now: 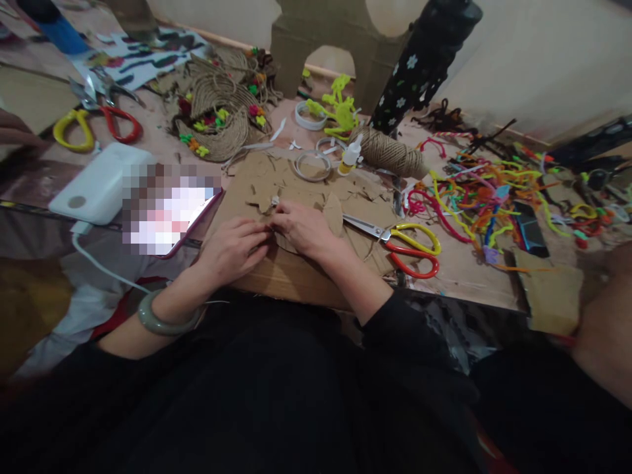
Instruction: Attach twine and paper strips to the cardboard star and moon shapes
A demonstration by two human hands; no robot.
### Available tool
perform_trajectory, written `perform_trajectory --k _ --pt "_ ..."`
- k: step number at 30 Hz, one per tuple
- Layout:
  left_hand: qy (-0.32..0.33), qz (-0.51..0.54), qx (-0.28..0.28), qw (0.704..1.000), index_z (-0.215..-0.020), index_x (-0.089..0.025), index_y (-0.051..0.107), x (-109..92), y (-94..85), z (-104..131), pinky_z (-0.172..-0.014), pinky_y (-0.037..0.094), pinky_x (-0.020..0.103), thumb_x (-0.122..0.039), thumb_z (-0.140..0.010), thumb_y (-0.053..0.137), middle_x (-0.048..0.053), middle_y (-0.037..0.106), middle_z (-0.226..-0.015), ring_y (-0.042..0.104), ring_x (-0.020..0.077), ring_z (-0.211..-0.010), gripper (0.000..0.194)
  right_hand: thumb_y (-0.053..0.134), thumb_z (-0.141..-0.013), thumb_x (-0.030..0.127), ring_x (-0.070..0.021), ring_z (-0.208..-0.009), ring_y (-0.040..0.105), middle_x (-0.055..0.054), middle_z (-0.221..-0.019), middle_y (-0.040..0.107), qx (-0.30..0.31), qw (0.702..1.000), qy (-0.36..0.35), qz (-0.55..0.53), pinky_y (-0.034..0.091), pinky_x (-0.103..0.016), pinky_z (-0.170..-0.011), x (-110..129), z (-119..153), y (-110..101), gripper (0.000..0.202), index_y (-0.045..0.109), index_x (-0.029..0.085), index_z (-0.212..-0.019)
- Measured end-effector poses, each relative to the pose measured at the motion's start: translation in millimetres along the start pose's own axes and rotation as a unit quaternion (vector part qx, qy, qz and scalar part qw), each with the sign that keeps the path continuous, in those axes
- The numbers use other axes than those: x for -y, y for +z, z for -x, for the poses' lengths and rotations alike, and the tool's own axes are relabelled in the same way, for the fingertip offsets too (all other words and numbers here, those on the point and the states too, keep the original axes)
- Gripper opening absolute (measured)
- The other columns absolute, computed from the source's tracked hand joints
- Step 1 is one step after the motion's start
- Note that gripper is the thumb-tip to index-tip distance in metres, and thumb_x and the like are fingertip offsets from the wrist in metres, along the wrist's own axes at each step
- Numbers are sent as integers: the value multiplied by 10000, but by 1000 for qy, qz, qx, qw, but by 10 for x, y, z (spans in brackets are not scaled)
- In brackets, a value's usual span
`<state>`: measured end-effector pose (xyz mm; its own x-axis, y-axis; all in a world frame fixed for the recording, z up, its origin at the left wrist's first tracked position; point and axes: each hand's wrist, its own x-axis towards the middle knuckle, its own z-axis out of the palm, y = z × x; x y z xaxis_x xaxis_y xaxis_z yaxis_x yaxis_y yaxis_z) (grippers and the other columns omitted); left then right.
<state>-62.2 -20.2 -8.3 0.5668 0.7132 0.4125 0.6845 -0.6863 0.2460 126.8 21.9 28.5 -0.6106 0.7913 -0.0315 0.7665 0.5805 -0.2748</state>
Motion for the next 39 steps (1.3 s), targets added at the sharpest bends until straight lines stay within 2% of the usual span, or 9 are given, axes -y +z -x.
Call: perform_trajectory --k 6,8,12,15,27,33,39 --pt "-15 4 19 1000 -997 -137 716 -18 -21 1 -856 495 423 -290 -893 544 105 716 -1071 618 262 -972 252 493 -924 275 -222 -1020 591 -99 -1136 674 -98 995 -28 21 443 -378 -883 -105 110 -13 278 721 223 -1075" --pt "-13 9 16 1000 -1012 -139 712 -14 -19 7 -861 492 429 -286 -880 566 111 713 -1088 618 267 -986 246 479 -930 274 -238 -1059 582 -107 -1161 673 -109 993 -36 34 443 -416 -924 -80 186 -23 288 722 223 -1078" --pt "-4 11 1 1000 -1016 -137 711 -8 -10 14 -850 500 440 -282 -866 582 121 716 -1078 620 278 -991 246 435 -954 282 -286 -1277 479 -120 -1301 613 -75 995 -45 39 414 -476 -1026 16 293 14 328 718 213 -1104" --pt "-1 11 -6 1000 -1013 -137 712 -9 -7 14 -843 508 442 -291 -869 575 128 720 -1058 624 278 -974 252 442 -953 280 -306 -1350 417 -121 -1371 565 -52 997 -35 35 397 -508 -1060 46 300 66 330 703 215 -1143" --pt "0 11 -13 1000 -1037 -137 706 -14 -9 42 -897 501 431 -290 -879 557 135 697 -1092 609 271 -1011 265 470 -941 253 -308 -1384 385 -106 -1368 566 -50 998 -25 7 358 -537 -1102 41 218 111 302 709 228 -1123" --pt "16 -9 -54 998 -989 -167 721 -6 -3 68 -840 510 402 -269 -880 567 75 732 -1041 626 252 -974 214 472 -932 233 -316 -1401 361 -90 -1372 563 -49 998 -27 7 348 -559 -1102 53 167 87 284 734 233 -1042" --pt "15 -18 -34 999 -964 -183 721 -8 -18 61 -818 499 410 -294 -882 568 64 732 -1063 626 261 -997 207 470 -923 220 -318 -1405 360 -95 -1337 589 -42 999 -19 -23 339 -550 -1120 47 109 81 290 744 208 -1016"
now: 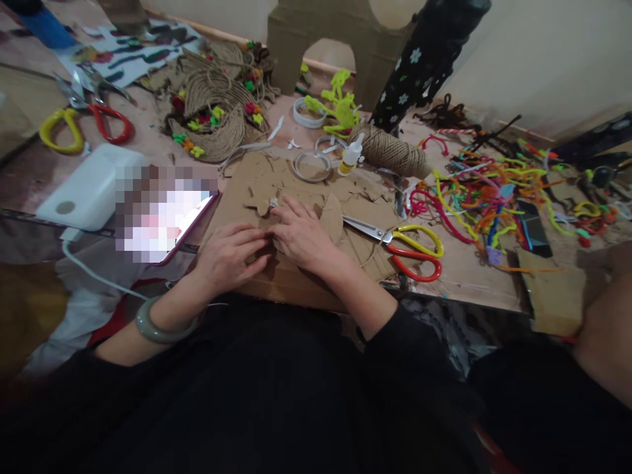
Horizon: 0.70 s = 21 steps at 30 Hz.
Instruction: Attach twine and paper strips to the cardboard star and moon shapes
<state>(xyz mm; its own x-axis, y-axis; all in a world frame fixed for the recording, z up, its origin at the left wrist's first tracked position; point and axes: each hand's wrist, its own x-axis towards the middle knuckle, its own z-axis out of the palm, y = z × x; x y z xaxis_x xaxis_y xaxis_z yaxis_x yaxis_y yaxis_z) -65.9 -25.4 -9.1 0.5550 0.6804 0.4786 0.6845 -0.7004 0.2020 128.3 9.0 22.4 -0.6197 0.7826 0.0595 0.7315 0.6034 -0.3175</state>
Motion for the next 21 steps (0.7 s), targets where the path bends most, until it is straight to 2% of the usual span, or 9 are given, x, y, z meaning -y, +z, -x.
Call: perform_trajectory --k 5,8,16,21 --pt "-16 11 13 1000 -954 -192 726 -5 -13 -6 -809 486 423 -333 -873 583 75 732 -1055 625 268 -1000 217 491 -908 219 -290 -1389 390 -88 -1305 610 -21 999 -11 -48 374 -527 -1105 -103 0 -2 280 738 220 -1039" --pt "-15 9 10 1000 -957 -189 725 -8 -17 -8 -792 483 419 -345 -873 585 75 736 -1040 631 263 -977 226 497 -909 239 -294 -1391 384 -83 -1292 619 -42 998 -14 -40 366 -537 -1106 -140 33 -27 275 741 230 -1035" --pt "-17 10 15 1000 -976 -186 722 -13 -23 -5 -796 483 426 -345 -870 588 79 732 -1058 627 268 -988 233 497 -912 236 -318 -1447 289 -79 -1398 549 -12 1000 -13 11 300 -589 -1120 -64 97 0 282 726 268 -1074" --pt "-20 8 21 1000 -967 -191 722 -9 -22 -4 -803 481 424 -353 -870 588 74 730 -1071 626 272 -1007 232 505 -914 265 -334 -1439 301 -75 -1423 524 -32 999 -10 8 315 -587 -1113 -78 38 21 266 729 261 -1057"
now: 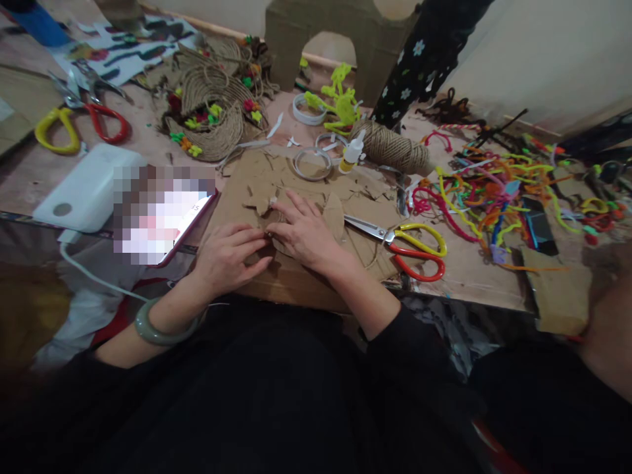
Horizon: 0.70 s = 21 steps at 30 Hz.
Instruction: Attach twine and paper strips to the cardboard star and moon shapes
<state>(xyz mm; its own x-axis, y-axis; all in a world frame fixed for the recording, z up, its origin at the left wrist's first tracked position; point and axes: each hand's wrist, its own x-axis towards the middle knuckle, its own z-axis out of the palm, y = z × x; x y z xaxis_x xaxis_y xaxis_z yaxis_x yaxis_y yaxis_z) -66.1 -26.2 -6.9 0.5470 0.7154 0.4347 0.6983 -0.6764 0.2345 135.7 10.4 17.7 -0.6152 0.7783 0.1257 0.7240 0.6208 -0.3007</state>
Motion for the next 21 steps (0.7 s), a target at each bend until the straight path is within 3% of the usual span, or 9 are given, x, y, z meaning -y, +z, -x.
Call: perform_trajectory --k 16,21 --pt "14 4 -8 1000 -949 -181 714 13 3 -10 -817 493 396 -348 -878 575 65 727 -1033 623 260 -985 228 513 -885 183 -338 -1429 305 -97 -1367 564 56 998 -19 10 299 -592 -1109 51 -229 -143 221 734 196 -886" --pt "-20 42 -50 998 -972 -163 714 47 55 6 -852 497 394 -256 -882 553 92 724 -994 623 237 -964 207 505 -893 189 -317 -1431 304 -100 -1369 553 63 998 -26 3 284 -563 -1128 29 -255 -120 214 719 181 -879"
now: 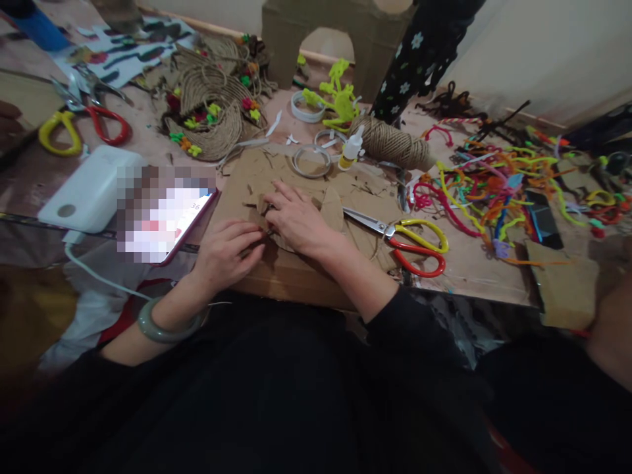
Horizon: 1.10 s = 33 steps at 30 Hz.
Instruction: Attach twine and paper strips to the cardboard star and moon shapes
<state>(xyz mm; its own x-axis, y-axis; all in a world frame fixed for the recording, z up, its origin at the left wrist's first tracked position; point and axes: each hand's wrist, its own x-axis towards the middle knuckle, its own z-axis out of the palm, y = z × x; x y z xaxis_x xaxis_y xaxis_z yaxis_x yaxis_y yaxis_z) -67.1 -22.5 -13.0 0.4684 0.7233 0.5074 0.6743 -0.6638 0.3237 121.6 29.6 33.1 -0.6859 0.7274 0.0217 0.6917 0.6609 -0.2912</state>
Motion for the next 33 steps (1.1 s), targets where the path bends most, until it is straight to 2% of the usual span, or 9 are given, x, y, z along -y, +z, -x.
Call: perform_trajectory --k 5,9,12,17,24,28,33 --pt "-29 -45 3 999 -955 -172 722 13 -61 -75 -786 472 384 -158 -881 502 84 719 -909 603 240 -898 232 524 -889 199 -313 -1431 305 -103 -1345 556 1 1000 -16 -17 286 -554 -1133 -47 -29 42 191 712 171 -875" --pt "-53 -81 40 994 -842 -190 712 -21 -126 -195 -763 423 405 -236 -889 531 77 703 -827 595 256 -880 193 527 -889 197 -317 -1433 307 -119 -1341 555 4 1000 -17 -12 296 -537 -1140 -47 -42 39 193 715 159 -909" --pt "-55 -90 70 992 -836 -189 706 -51 -96 -249 -777 395 419 -249 -878 549 80 701 -826 593 263 -919 173 516 -893 180 -326 -1438 301 -141 -1355 550 15 1000 -2 -6 289 -533 -1150 -27 -46 30 215 719 133 -947" --pt "-101 -105 96 985 -872 -203 720 -66 -16 -267 -770 363 429 -258 -873 553 82 712 -888 582 276 -947 176 529 -888 168 -297 -1436 311 -147 -1348 564 13 1000 12 -5 284 -498 -1165 -27 -58 60 216 728 123 -959" --pt "-153 -103 126 975 -858 -188 732 -107 -25 -334 -773 379 416 -272 -861 569 90 709 -924 582 276 -950 183 569 -872 185 -297 -1412 347 -124 -1348 565 -5 1000 13 -17 292 -480 -1171 -72 -48 124 194 737 133 -954" --pt "-151 -91 140 974 -850 -176 732 -101 -14 -361 -790 399 407 -251 -862 553 93 702 -889 587 270 -935 195 597 -855 186 -304 -1425 329 -109 -1376 543 -17 999 33 -29 285 -501 -1175 -82 -36 133 183 736 156 -969" --pt "-148 -92 131 976 -856 -168 730 -83 8 -348 -825 403 405 -254 -864 545 99 690 -898 575 264 -937 205 547 -883 192 -303 -1410 346 -129 -1330 571 -18 1000 10 -11 311 -516 -1153 -75 -39 129 206 731 135 -956"
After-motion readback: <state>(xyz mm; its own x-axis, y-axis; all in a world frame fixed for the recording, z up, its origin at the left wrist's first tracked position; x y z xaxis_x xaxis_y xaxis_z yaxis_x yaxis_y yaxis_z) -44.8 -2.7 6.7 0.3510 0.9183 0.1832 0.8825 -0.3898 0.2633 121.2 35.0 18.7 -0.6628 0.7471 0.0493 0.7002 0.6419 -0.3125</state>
